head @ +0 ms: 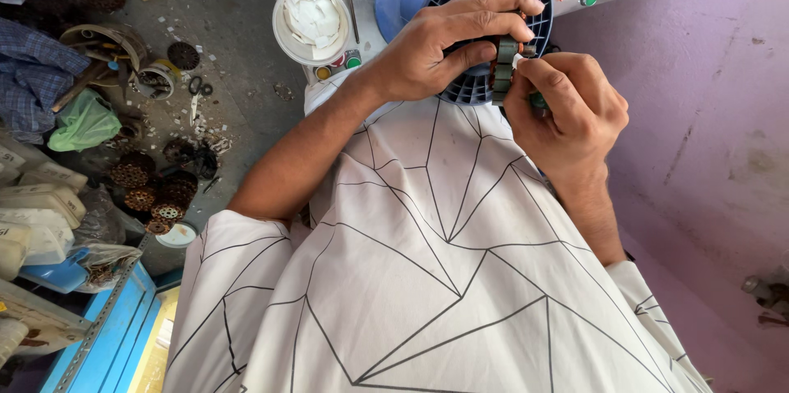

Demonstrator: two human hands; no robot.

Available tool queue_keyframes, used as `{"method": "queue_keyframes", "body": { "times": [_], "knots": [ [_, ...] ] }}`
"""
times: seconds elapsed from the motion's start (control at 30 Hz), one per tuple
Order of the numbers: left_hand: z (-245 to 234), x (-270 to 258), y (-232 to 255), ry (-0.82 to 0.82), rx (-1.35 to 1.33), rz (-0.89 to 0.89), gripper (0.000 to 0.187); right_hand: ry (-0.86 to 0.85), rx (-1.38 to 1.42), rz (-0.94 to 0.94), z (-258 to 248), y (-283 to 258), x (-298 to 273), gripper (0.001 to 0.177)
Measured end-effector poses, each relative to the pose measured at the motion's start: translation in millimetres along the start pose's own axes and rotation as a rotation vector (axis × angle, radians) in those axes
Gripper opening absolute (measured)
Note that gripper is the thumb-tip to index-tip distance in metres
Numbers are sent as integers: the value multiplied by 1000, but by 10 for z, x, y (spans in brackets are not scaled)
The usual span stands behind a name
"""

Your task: The person handles a cylindrical metal part and then works on a motor armature using a screwdriver and small white insulating pieces. They insert the pieces into the armature slots and use the screwdriver to adjust the copper windings.

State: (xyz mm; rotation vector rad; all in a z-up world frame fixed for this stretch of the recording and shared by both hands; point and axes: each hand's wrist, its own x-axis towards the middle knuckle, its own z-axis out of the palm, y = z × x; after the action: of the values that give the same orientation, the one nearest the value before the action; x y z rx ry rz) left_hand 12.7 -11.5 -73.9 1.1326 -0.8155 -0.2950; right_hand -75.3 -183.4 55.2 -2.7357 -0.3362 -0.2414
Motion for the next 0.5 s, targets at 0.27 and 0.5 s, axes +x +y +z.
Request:
{"method": "queue_keyframes", "body": {
  "times": [0.27, 0.5],
  "knots": [
    [17, -13, 14, 32, 24, -8, 26, -160, 7, 60, -145, -48, 139, 19],
    [14, -5, 19, 36, 42, -22, 24, -270, 227, 156, -271, 55, 350, 15]
  ]
}}
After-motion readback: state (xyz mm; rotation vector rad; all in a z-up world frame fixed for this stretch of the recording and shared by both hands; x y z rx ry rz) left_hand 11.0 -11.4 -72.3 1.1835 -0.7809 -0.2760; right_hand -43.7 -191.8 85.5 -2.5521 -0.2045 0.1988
